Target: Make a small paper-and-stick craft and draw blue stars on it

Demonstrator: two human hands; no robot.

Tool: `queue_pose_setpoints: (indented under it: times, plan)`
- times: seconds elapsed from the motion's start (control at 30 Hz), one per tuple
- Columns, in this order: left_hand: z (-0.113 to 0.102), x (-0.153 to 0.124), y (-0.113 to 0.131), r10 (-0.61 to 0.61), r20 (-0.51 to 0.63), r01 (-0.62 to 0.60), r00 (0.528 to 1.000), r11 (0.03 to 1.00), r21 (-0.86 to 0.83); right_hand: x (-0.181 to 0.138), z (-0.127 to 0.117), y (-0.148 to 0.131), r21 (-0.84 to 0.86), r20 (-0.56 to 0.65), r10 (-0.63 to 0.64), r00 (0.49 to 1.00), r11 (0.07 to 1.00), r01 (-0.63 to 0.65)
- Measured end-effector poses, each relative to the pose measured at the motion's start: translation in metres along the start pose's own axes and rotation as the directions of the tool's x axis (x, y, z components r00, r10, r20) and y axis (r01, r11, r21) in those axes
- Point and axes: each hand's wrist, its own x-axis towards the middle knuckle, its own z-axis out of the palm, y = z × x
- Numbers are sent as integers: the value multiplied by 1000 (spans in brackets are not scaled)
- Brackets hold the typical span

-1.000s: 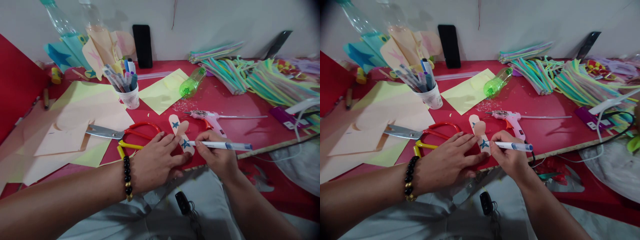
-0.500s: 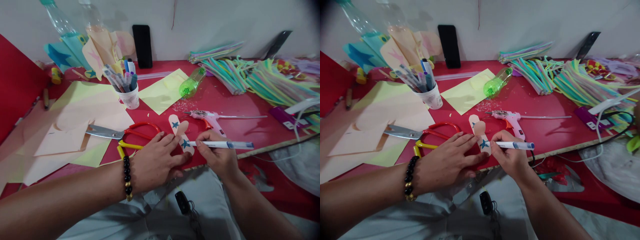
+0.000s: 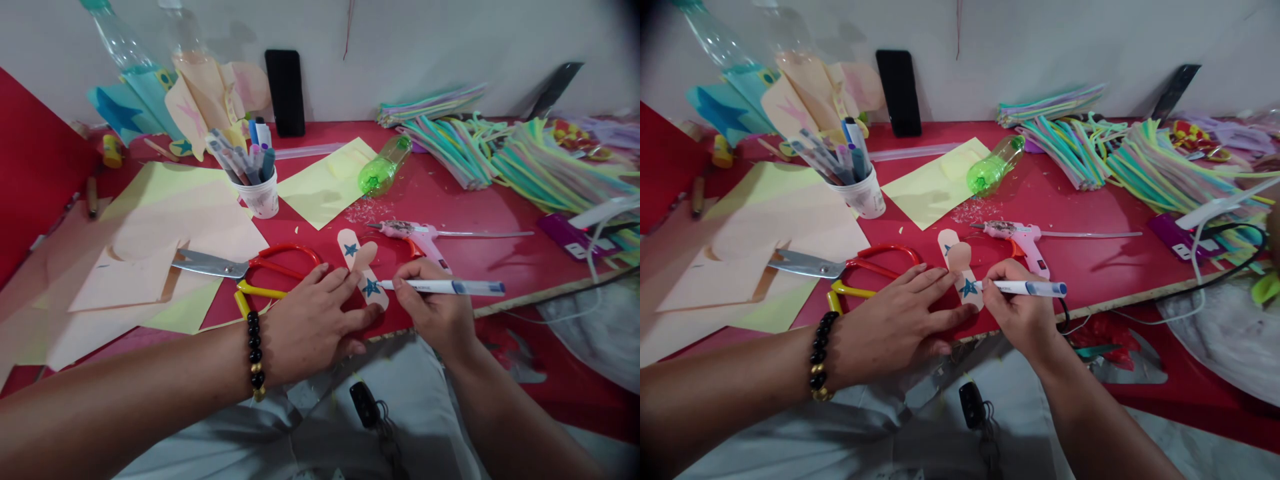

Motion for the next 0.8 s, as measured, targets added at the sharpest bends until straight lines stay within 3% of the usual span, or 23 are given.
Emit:
queue_pose_setpoints:
  times: [0.1,0.27,0.43,0.8]
  plan:
    - [0,0,0,2,5,-2,1000,1000,-3,0,-1,0,28,48,-25,999,999,23]
    - [0,0,0,2,5,-2,1000,1000,4,-1,-1,0,22,-7,-11,1000,1000,11]
    - [0,0,0,0,0,0,1000,1000,-1,0,-1,0,34,51,-39,998,999,37]
    - [1,0,0,7,-16,-7,1000,1000,-1,-1,-2,-1,40,23,-24,999,999,23]
